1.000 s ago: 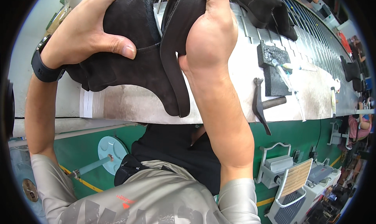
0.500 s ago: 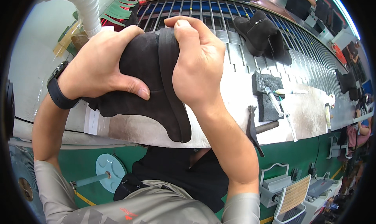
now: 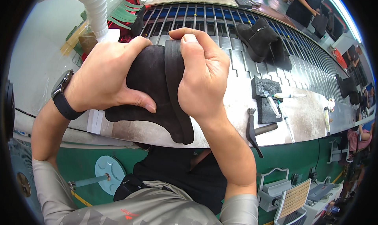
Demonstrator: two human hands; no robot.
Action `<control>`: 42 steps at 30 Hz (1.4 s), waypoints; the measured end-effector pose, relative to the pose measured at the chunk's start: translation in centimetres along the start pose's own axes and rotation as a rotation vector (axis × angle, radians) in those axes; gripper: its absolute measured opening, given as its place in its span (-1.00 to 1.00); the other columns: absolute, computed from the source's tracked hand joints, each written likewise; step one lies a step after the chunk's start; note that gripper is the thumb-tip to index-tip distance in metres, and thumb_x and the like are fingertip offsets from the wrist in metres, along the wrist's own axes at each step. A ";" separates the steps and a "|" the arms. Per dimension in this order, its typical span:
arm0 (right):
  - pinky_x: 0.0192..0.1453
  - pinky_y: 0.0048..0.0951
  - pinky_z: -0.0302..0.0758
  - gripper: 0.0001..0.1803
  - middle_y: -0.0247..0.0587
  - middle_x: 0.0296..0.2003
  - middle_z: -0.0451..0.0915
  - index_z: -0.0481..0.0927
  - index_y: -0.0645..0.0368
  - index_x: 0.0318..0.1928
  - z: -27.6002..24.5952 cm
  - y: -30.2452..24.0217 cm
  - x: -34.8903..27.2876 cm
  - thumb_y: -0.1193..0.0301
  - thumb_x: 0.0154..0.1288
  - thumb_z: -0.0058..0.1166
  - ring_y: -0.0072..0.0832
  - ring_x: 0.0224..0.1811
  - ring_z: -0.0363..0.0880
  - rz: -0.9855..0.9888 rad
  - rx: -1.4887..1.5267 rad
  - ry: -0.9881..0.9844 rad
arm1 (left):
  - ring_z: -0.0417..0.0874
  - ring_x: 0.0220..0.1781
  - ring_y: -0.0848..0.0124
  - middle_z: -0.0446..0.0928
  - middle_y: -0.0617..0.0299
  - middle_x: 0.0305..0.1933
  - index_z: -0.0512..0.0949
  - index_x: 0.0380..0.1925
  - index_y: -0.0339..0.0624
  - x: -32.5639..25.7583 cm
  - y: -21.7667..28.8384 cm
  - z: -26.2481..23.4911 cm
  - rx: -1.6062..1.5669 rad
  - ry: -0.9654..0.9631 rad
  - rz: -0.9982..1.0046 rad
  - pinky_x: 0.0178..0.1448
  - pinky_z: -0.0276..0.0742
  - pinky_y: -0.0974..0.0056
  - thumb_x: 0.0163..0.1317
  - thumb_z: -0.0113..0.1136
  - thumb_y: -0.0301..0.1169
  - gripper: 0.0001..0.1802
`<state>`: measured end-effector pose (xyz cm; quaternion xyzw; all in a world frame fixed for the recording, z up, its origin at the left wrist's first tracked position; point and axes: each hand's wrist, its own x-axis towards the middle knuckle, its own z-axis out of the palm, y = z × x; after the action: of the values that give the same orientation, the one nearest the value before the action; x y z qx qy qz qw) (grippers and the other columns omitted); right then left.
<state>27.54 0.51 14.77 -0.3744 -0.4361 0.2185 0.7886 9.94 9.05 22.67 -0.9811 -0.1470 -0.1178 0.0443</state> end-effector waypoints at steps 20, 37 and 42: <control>0.54 -0.02 0.36 -0.16 0.50 0.44 0.39 0.26 0.61 0.51 -4.9 -6.0 -14.0 0.17 0.46 0.08 0.09 0.48 0.46 -0.183 -0.173 -0.314 | 0.77 -0.28 0.12 0.72 -0.04 -0.10 0.53 0.21 -0.52 -9.9 10.9 -2.9 -0.135 -0.045 0.128 -0.21 0.62 0.16 -0.02 0.56 -0.04 -0.09; 0.40 0.41 0.47 -0.50 0.24 0.07 0.69 0.69 0.25 0.05 -3.0 -6.1 -18.3 0.05 0.66 -0.09 0.10 0.13 0.68 -0.306 -0.160 -0.216 | 0.81 0.10 -0.18 0.66 -0.45 0.07 0.51 0.09 -0.73 -13.8 13.7 1.3 -0.080 0.032 0.088 0.10 0.80 0.06 0.04 0.30 -0.42 -0.35; 0.40 0.42 0.48 -0.51 0.22 0.08 0.69 0.69 0.20 0.03 -2.6 -6.3 -18.5 0.04 0.67 -0.11 0.09 0.12 0.69 -0.280 -0.169 -0.183 | 0.82 0.05 -0.21 0.67 -0.49 0.02 0.52 0.06 -0.75 -14.0 13.4 1.4 -0.068 0.060 0.095 0.05 0.82 0.06 0.05 0.21 -0.48 -0.41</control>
<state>20.19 -16.83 9.10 -0.3536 -0.5706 0.1026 0.7341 1.22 -7.47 17.19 -0.9839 -0.0950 -0.1500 0.0206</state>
